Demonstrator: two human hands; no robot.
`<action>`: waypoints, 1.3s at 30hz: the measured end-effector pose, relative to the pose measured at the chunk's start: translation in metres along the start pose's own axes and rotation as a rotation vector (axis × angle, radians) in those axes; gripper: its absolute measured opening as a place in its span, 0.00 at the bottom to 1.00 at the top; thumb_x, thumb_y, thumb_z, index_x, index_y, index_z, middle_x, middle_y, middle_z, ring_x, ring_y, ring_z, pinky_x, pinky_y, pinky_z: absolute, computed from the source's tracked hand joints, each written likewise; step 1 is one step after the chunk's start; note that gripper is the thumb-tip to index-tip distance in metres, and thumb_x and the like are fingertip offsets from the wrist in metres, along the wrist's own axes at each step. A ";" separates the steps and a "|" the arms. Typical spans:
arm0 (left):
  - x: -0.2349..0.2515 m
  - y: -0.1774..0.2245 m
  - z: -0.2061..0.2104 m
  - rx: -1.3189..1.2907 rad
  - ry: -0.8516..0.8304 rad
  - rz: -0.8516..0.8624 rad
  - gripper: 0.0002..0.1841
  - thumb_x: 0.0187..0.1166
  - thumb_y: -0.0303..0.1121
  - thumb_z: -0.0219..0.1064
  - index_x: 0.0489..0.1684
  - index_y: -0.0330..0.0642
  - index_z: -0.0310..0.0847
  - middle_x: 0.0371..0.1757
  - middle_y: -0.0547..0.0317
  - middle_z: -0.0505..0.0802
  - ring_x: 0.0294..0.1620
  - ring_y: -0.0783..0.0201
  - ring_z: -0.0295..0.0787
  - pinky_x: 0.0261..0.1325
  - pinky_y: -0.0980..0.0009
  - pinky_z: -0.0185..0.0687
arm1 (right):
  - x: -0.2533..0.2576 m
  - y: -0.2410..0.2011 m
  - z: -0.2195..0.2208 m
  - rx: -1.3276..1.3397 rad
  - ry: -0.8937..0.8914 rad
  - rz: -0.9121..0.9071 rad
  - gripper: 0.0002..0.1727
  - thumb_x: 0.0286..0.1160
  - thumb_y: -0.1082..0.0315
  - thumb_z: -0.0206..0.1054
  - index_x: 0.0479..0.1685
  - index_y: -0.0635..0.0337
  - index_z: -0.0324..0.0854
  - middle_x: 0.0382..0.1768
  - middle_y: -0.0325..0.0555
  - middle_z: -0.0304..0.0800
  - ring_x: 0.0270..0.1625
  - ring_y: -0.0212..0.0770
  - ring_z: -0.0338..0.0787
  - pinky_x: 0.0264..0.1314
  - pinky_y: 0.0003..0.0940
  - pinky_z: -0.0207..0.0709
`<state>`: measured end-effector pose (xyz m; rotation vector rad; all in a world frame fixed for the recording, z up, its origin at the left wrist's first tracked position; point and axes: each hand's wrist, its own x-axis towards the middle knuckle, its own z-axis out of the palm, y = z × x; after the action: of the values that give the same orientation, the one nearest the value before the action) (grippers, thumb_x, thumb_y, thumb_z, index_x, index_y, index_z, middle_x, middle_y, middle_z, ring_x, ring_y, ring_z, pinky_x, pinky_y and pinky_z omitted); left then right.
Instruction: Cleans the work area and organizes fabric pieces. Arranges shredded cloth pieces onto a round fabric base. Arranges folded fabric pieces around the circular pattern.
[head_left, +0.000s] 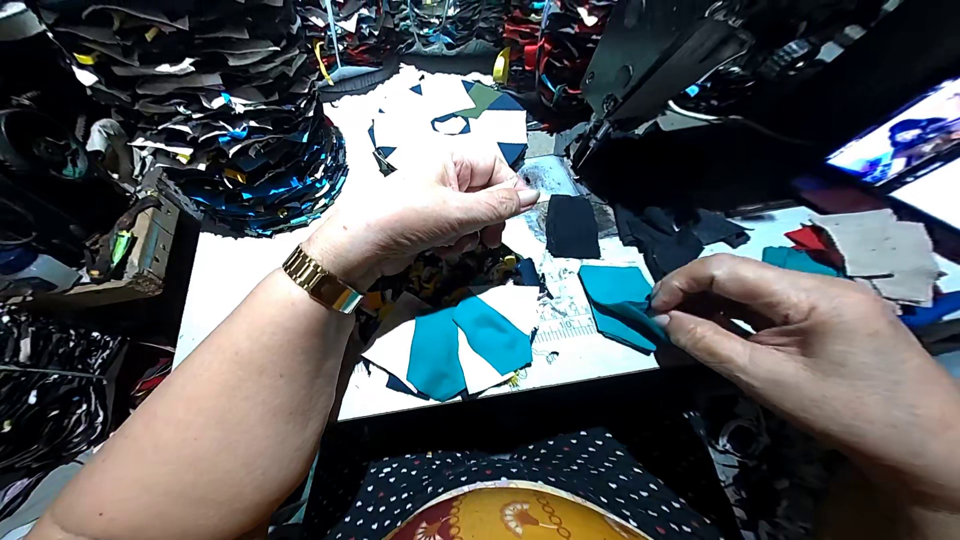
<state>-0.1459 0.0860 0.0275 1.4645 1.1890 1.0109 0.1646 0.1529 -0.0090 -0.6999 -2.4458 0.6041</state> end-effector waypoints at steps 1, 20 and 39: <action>0.000 0.000 0.000 -0.001 0.001 0.000 0.07 0.88 0.31 0.61 0.40 0.39 0.80 0.22 0.63 0.84 0.18 0.75 0.74 0.20 0.84 0.67 | 0.000 0.001 0.001 -0.008 0.000 -0.020 0.06 0.66 0.66 0.64 0.37 0.49 0.86 0.36 0.28 0.86 0.36 0.21 0.85 0.36 0.15 0.79; 0.002 -0.003 0.001 -0.006 -0.036 0.033 0.07 0.88 0.31 0.62 0.41 0.37 0.82 0.22 0.62 0.84 0.17 0.75 0.73 0.19 0.84 0.66 | 0.000 0.007 -0.006 -0.157 0.105 -0.098 0.24 0.79 0.70 0.56 0.71 0.49 0.87 0.46 0.44 0.81 0.43 0.33 0.81 0.42 0.27 0.75; -0.009 0.006 -0.008 -0.250 -0.295 0.068 0.17 0.81 0.17 0.61 0.66 0.33 0.75 0.35 0.58 0.90 0.17 0.81 0.70 0.18 0.87 0.64 | 0.062 -0.058 0.031 0.518 0.188 -0.160 0.10 0.76 0.73 0.68 0.52 0.60 0.89 0.45 0.35 0.92 0.41 0.29 0.91 0.46 0.23 0.88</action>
<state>-0.1544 0.0786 0.0347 1.4047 0.7777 0.9148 0.0807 0.1368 0.0205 -0.3281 -2.0213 1.0046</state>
